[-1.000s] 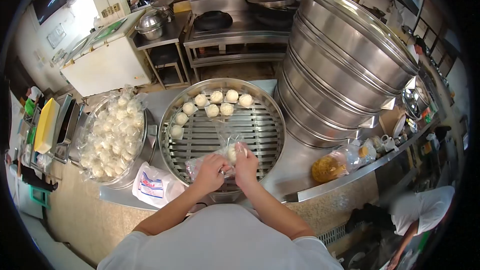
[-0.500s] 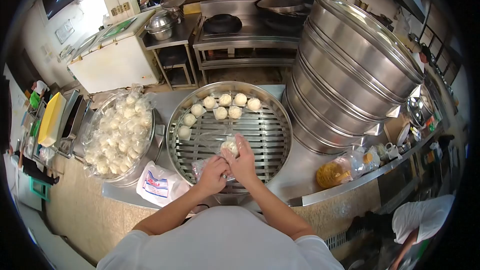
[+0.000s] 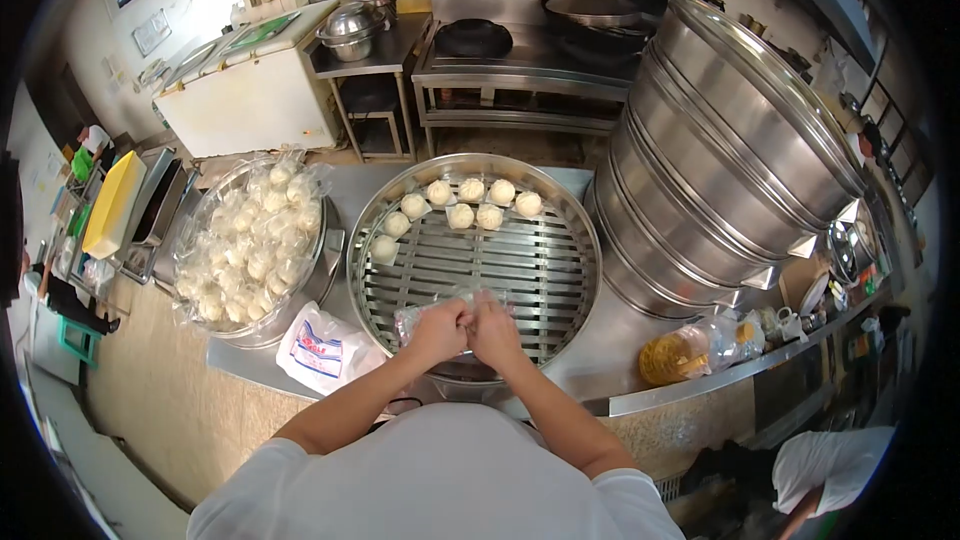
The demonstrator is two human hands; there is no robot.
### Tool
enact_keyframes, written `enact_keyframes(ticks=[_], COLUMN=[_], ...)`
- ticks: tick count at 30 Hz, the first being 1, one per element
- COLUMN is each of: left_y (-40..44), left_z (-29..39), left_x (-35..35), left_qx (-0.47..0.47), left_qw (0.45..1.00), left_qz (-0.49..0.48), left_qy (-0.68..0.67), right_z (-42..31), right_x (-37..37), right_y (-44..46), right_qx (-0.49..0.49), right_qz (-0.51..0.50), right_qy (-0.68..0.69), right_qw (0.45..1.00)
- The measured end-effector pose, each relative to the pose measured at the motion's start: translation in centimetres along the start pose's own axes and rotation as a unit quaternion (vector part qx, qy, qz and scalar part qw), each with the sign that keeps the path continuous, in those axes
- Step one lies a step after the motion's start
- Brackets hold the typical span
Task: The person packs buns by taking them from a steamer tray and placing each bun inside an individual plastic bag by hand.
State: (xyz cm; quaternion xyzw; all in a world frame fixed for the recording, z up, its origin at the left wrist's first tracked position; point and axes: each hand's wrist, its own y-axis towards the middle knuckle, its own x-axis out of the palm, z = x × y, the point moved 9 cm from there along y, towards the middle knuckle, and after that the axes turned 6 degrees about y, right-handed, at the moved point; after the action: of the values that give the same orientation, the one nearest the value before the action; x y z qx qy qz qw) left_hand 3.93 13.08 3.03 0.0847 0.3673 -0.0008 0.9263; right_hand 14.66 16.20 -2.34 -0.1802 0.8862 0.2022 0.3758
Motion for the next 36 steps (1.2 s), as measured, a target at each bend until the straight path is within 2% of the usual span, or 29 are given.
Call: enact_keyframes(ticks=[4,7,10,11,14,15,18,19,22,23,26,27,30,31,34,35,36], left_y=[-1.4,-2.2,-3.3,-3.6,-4.4,-4.6,-5.0,-5.0,-5.1,-5.0,-5.0,-5.2,-5.8,-5.7,-7.2,-8.0,-8.5], left_z=[0.6,0.7,3.8,4.0,4.2,4.4,4.1,3.8,1.3,0.6,-1.5,-0.8,1.0,1.4,0.0,-1.2,-3.1], left_x=[1.0,0.5,-1.7,-1.8,-2.3,-2.6,-3.0,-3.2,-4.5,-5.2,-8.5,-9.8,-13.3,-15.7,-20.3,-20.5,-19.7], left_qx=[0.012,0.019,0.072,0.060,0.029,0.022,-0.014,-0.027,-0.104,-0.115,-0.143,-0.131,-0.090,0.065,0.107,0.083,0.039], left_qw=[0.993,0.990,0.983,0.984,0.983,0.980,0.964,0.956,0.933,0.918,0.867,0.848,0.907,0.962,0.952,0.961,0.965], left_qz=[-0.004,0.008,0.063,0.054,0.033,0.029,0.020,0.019,0.083,0.091,0.113,0.093,0.027,0.077,0.204,0.198,0.159], left_qy=[-0.115,-0.137,-0.158,-0.161,-0.180,-0.194,-0.263,-0.291,-0.335,-0.367,-0.464,-0.505,-0.411,-0.253,-0.200,-0.175,-0.207], right_z=[0.3,-0.8,-3.5,-4.1,-8.5,-9.3,-8.2,-8.3,-10.1,-13.5,-17.1,-19.2,-19.8,-20.5,-23.6,-25.5,-27.1], right_x=[1.9,1.3,-2.2,-2.3,-4.3,-4.5,-3.9,-4.1,-4.1,-6.5,-8.8,-9.7,-7.4,-6.9,-5.3,-4.7,-3.5], right_y=[0.2,0.4,-0.3,-0.6,0.1,0.3,0.5,0.5,1.1,1.7,1.4,1.6,2.6,3.0,5.5,6.2,6.8], right_qx=[-0.026,-0.040,-0.078,-0.148,-0.155,-0.101,-0.071,-0.085,-0.122,-0.117,-0.118,-0.143,-0.144,-0.153,-0.181,-0.192,-0.185], right_qz=[-0.070,-0.033,0.033,0.068,0.031,-0.044,-0.079,-0.053,-0.125,-0.087,-0.067,-0.046,-0.039,-0.038,-0.032,-0.054,-0.080], right_qy=[-0.027,-0.003,0.116,0.060,-0.073,-0.064,0.040,0.067,0.061,0.107,0.134,0.106,0.067,0.093,0.172,0.192,0.225], right_qw=[0.997,0.999,0.990,0.985,0.985,0.992,0.994,0.993,0.983,0.984,0.982,0.983,0.987,0.983,0.968,0.961,0.953])
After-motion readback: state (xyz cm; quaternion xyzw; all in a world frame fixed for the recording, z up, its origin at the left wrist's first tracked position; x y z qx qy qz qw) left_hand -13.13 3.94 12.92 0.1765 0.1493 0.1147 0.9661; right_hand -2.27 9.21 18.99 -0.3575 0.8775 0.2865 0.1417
